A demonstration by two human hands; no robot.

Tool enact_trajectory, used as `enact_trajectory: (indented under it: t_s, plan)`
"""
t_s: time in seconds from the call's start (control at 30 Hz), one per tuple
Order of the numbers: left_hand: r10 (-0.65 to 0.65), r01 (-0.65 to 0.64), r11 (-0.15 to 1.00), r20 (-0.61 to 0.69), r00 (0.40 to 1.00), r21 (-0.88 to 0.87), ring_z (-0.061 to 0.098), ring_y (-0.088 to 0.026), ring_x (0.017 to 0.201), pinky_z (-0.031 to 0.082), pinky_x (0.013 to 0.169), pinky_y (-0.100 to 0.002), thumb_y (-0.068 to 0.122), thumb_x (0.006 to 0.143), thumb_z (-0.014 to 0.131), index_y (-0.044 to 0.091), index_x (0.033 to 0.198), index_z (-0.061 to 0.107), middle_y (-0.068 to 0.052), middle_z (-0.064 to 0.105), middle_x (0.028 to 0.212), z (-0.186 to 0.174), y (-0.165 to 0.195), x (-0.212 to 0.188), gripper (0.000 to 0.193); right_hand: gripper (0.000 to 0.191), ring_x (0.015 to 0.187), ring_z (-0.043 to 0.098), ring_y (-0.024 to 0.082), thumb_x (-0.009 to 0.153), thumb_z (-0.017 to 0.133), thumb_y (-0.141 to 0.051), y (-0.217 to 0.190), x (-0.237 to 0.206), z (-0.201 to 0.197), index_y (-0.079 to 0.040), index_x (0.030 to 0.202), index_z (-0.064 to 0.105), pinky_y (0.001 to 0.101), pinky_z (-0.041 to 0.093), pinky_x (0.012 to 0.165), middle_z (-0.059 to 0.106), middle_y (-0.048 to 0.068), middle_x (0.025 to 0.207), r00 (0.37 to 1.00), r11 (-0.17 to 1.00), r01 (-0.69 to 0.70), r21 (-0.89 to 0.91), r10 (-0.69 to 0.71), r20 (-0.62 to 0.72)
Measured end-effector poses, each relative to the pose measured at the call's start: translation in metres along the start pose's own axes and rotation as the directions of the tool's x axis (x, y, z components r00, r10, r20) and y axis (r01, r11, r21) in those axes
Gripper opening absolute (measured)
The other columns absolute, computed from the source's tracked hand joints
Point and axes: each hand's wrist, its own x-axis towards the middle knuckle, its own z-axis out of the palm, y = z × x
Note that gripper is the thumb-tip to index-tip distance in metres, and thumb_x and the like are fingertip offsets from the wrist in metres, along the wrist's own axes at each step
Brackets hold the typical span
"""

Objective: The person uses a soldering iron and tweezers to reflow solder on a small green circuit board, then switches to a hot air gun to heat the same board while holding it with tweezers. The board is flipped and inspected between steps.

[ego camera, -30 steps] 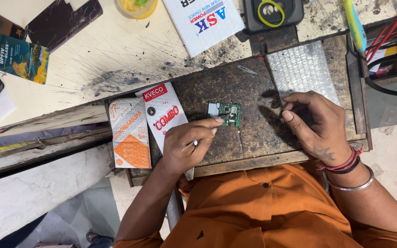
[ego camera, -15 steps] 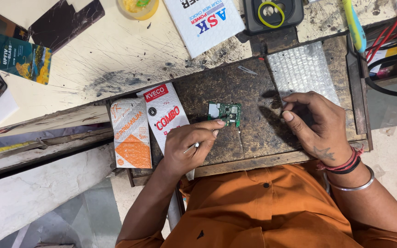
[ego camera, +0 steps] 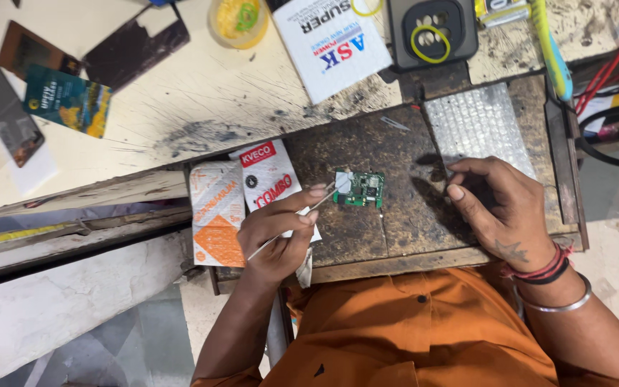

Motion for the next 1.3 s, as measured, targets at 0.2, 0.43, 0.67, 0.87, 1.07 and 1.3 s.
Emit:
enact_trajectory:
  t_s: [0.2, 0.43, 0.67, 0.87, 1.07, 1.3]
  plan:
    - [0.103, -0.037, 0.975, -0.293, 0.95, 0.221, 0.078, -0.026, 0.105, 0.068, 0.094, -0.039, -0.004, 0.103, 0.069, 0.003, 0.098, 0.062, -0.023, 0.075, 0.108, -0.035, -0.011, 0.031, 0.011, 0.023, 0.087, 0.07, 0.014, 0.097, 0.073, -0.014, -0.001, 0.002, 0.001, -0.002, 0.117, 0.069, 0.0264, 0.054, 0.078, 0.073, 0.007, 0.097, 1.0, 1.0, -0.006, 0.012, 0.006, -0.003]
    - [-0.049, 0.045, 0.999, -0.436, 0.899, -0.02, 0.078, -0.023, 0.104, 0.069, 0.085, -0.03, 0.001, 0.112, 0.063, 0.002, 0.121, 0.052, -0.024, 0.072, 0.124, -0.07, -0.051, 0.116, 0.015, 0.025, 0.084, 0.07, 0.014, 0.095, 0.074, -0.014, -0.002, 0.003, 0.002, -0.002, 0.117, 0.07, 0.0269, 0.054, 0.075, 0.073, 0.007, 0.094, 0.999, 0.999, -0.03, -0.011, 0.03, -0.021]
    - [-0.176, 0.145, 0.984, -0.419, 0.891, -0.106, 0.075, -0.021, 0.107, 0.066, 0.087, -0.027, 0.006, 0.11, 0.063, 0.003, 0.119, 0.049, -0.021, 0.069, 0.124, -0.07, -0.055, 0.127, 0.017, 0.024, 0.083, 0.069, 0.014, 0.095, 0.073, -0.013, 0.001, 0.002, 0.002, -0.002, 0.117, 0.071, 0.0268, 0.053, 0.075, 0.072, 0.007, 0.094, 1.0, 1.0, -0.024, -0.006, 0.024, -0.015]
    - [-0.178, 0.168, 0.984, -0.46, 0.87, -0.063, 0.077, -0.021, 0.101, 0.065, 0.081, -0.026, 0.003, 0.109, 0.064, 0.002, 0.118, 0.049, -0.02, 0.072, 0.117, -0.077, -0.048, 0.127, 0.017, 0.023, 0.083, 0.068, 0.013, 0.095, 0.073, -0.012, 0.001, 0.003, 0.002, -0.002, 0.116, 0.07, 0.026, 0.053, 0.075, 0.072, 0.006, 0.095, 1.0, 1.0, -0.019, 0.014, 0.019, -0.014]
    - [-0.212, 0.213, 0.976, -0.479, 0.852, -0.053, 0.078, -0.02, 0.097, 0.064, 0.075, -0.025, 0.002, 0.108, 0.064, 0.001, 0.118, 0.049, -0.019, 0.072, 0.113, -0.079, -0.042, 0.128, 0.018, 0.023, 0.081, 0.068, 0.013, 0.095, 0.073, -0.012, 0.002, 0.003, 0.002, -0.003, 0.115, 0.07, 0.026, 0.053, 0.074, 0.072, 0.006, 0.094, 1.0, 1.0, -0.017, 0.01, 0.017, -0.014]
    - [-0.169, 0.16, 0.985, -0.495, 0.852, -0.061, 0.078, -0.02, 0.102, 0.067, 0.08, -0.026, 0.006, 0.109, 0.063, 0.0, 0.119, 0.049, -0.019, 0.071, 0.116, -0.073, -0.043, 0.133, 0.019, 0.024, 0.086, 0.069, 0.014, 0.094, 0.074, -0.013, 0.002, 0.004, 0.002, -0.003, 0.115, 0.07, 0.0271, 0.054, 0.076, 0.072, 0.006, 0.096, 1.0, 1.0, -0.003, -0.002, 0.003, -0.015]
